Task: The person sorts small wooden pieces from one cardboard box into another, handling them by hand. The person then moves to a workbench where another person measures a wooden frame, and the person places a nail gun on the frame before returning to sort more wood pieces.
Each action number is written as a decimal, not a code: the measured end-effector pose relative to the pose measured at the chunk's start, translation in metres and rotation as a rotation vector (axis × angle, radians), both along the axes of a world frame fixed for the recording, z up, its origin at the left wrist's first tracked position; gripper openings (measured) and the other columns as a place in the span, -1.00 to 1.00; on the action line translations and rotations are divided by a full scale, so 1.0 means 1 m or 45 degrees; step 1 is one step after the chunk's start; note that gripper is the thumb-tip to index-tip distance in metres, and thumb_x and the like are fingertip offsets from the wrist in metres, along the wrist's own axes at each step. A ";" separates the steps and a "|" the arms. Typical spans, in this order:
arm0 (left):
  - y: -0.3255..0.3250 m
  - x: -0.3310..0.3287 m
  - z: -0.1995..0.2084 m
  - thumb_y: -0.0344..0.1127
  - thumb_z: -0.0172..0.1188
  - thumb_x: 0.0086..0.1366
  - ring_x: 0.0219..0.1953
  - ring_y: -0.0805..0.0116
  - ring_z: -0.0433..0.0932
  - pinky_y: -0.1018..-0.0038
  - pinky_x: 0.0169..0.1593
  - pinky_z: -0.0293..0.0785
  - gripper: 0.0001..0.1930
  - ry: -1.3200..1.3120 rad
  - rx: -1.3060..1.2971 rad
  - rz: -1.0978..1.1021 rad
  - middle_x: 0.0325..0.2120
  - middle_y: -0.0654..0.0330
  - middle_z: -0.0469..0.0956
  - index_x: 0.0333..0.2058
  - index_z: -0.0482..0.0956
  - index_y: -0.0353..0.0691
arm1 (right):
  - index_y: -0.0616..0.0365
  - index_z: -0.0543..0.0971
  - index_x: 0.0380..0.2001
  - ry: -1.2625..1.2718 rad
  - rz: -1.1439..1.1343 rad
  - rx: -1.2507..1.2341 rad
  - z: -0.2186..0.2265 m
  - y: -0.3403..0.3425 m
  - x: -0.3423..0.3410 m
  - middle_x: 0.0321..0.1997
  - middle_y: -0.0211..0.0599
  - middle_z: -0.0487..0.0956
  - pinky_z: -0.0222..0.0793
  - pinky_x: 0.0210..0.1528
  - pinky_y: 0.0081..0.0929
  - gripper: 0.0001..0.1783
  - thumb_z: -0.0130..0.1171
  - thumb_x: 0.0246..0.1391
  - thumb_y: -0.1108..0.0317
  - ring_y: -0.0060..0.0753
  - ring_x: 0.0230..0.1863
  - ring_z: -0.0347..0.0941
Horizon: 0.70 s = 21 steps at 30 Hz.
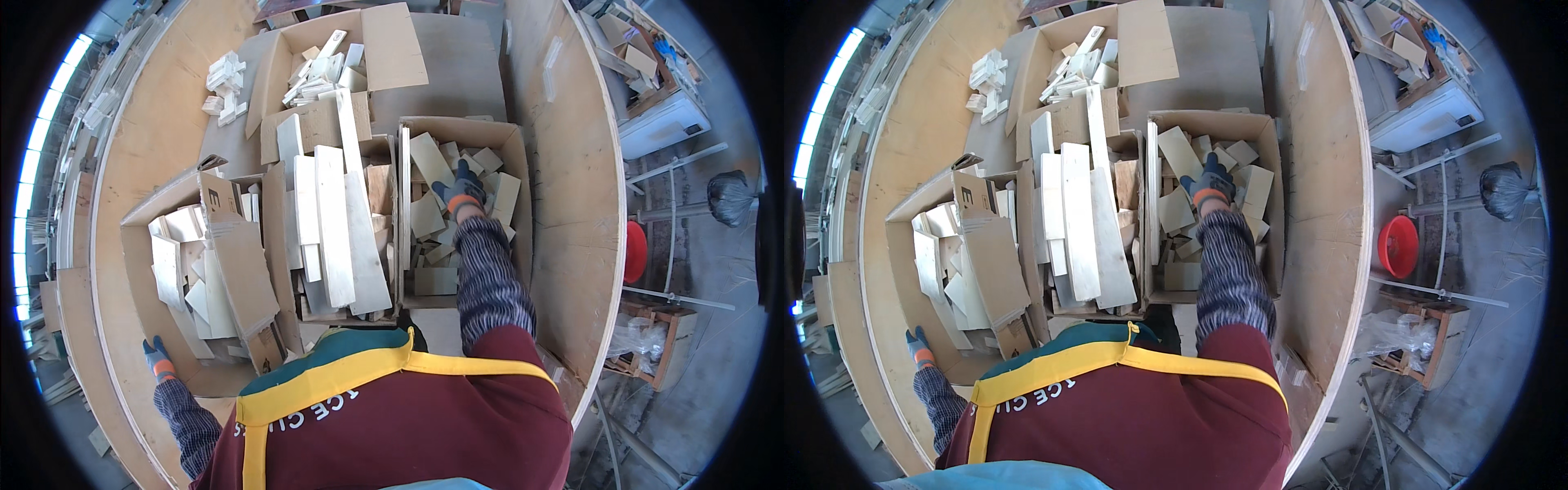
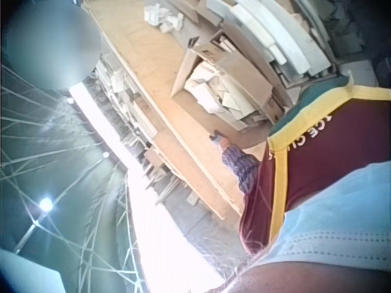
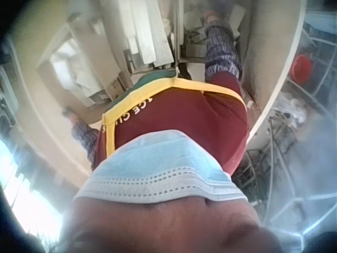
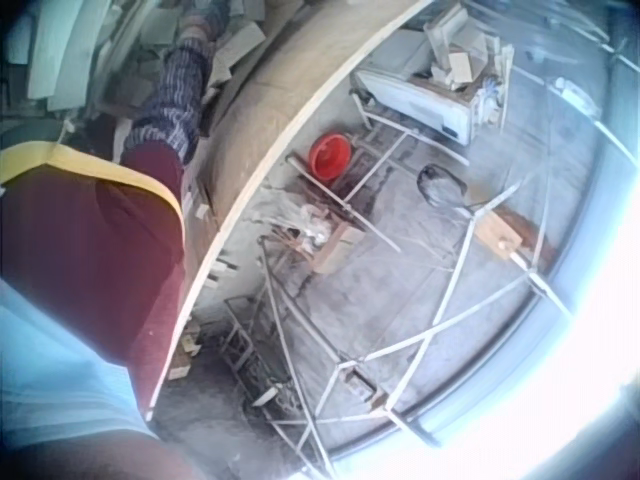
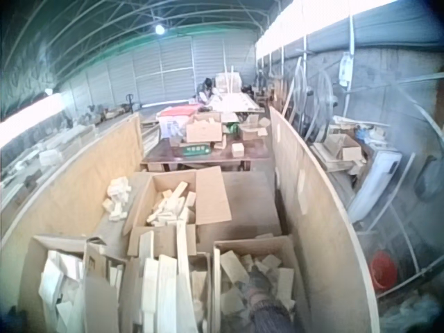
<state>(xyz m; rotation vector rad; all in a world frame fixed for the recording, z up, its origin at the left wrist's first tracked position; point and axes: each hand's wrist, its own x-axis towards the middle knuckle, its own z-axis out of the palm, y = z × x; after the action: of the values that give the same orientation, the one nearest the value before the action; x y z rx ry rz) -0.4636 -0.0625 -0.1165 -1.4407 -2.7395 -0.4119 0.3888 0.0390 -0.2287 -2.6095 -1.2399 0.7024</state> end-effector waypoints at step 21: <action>-0.010 0.007 0.006 -0.01 0.12 0.32 0.04 0.01 0.48 0.29 0.11 0.40 -0.34 0.001 -0.045 0.086 0.08 -0.16 0.44 0.20 0.27 -0.42 | 0.17 0.26 0.25 0.411 -0.484 0.601 -0.063 0.003 0.021 0.25 0.03 0.37 0.26 0.20 -0.23 -0.13 0.36 -0.07 0.02 0.08 0.22 0.32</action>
<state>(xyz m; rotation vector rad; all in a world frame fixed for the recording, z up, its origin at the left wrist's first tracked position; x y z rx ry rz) -0.4569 -0.0721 -0.1107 -1.3511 -2.7993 -0.3627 0.4096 0.0422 -0.2920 -2.1446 -0.6850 0.6300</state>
